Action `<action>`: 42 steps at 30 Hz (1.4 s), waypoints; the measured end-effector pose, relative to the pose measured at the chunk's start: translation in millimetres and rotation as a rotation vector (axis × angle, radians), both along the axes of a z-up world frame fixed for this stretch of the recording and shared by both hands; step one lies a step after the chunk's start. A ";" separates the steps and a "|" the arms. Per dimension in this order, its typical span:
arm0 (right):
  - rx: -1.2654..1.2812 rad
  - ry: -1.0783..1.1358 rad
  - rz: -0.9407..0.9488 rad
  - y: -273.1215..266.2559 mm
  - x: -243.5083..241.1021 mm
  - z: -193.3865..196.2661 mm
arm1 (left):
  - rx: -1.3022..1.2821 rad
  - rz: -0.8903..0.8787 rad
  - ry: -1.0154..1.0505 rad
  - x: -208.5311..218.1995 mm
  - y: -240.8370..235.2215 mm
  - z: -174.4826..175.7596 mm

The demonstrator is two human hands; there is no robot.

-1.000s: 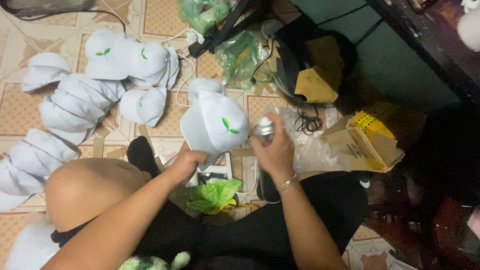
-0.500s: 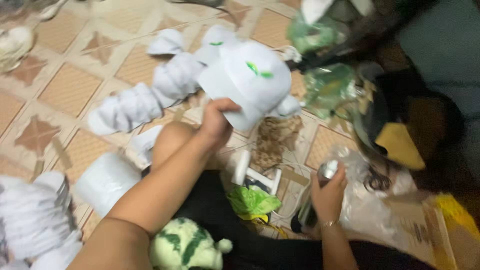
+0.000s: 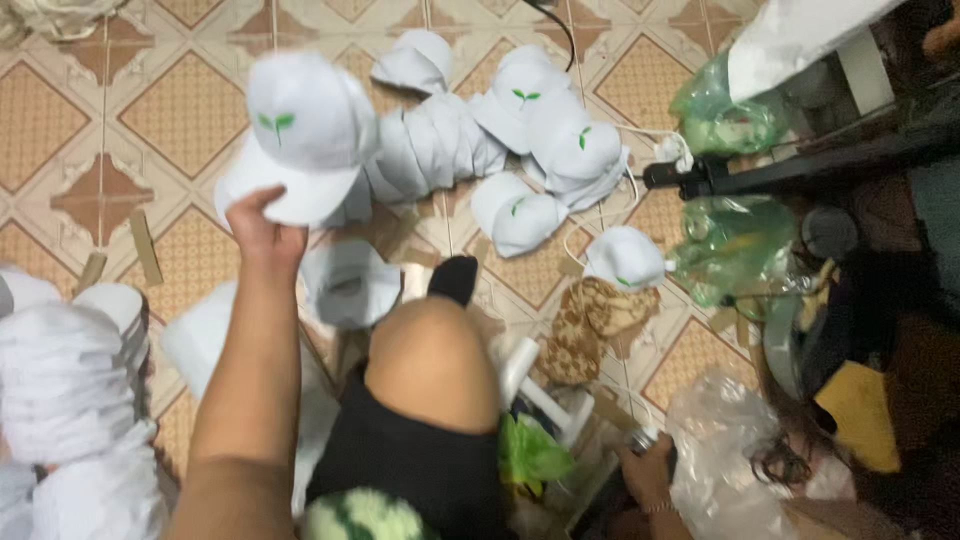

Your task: The person sits on the floor and processes white baseball caps with a green leaf logo. They use a hairdryer to heat the logo, wipe the cap with a cloth, insert a cardboard piece inside, and spray the cap with an aerosol can. The person repeats these steps on multiple caps.

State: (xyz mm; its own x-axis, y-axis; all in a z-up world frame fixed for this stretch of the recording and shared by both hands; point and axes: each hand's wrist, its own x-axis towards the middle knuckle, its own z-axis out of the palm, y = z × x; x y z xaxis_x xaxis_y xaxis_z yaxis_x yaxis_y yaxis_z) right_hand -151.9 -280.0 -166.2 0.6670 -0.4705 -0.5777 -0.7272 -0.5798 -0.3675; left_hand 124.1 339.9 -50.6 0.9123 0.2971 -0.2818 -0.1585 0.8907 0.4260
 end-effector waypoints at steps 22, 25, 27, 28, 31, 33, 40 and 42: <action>-0.063 0.107 0.109 42.2 38.1 -47.7 | 1.916 -0.634 1.133 -62.3 -14.7 -141.1; -0.068 -0.124 0.271 35.7 33.7 -58.8 | 2.304 -1.379 1.023 -85.4 -39.8 -131.1; -0.047 -0.056 0.208 32.0 31.9 -63.3 | 2.609 -1.399 0.785 -101.3 -45.0 -141.3; -0.036 -0.023 0.176 30.7 32.3 -65.0 | 2.731 -1.340 0.668 -107.5 -44.5 -150.8; -0.074 -0.244 0.332 29.4 30.4 -65.4 | 2.962 -1.050 0.411 -120.6 -26.0 -180.5; -0.044 -0.145 0.224 30.9 28.7 -61.1 | 2.815 -1.160 0.461 -122.9 -11.9 -189.5; -0.003 -0.268 0.151 33.2 19.7 -47.2 | 1.309 -0.318 0.485 -79.7 -16.3 -111.5; -0.243 -0.397 0.246 37.1 22.6 -40.8 | 0.825 -0.291 0.378 -72.4 -20.8 -74.2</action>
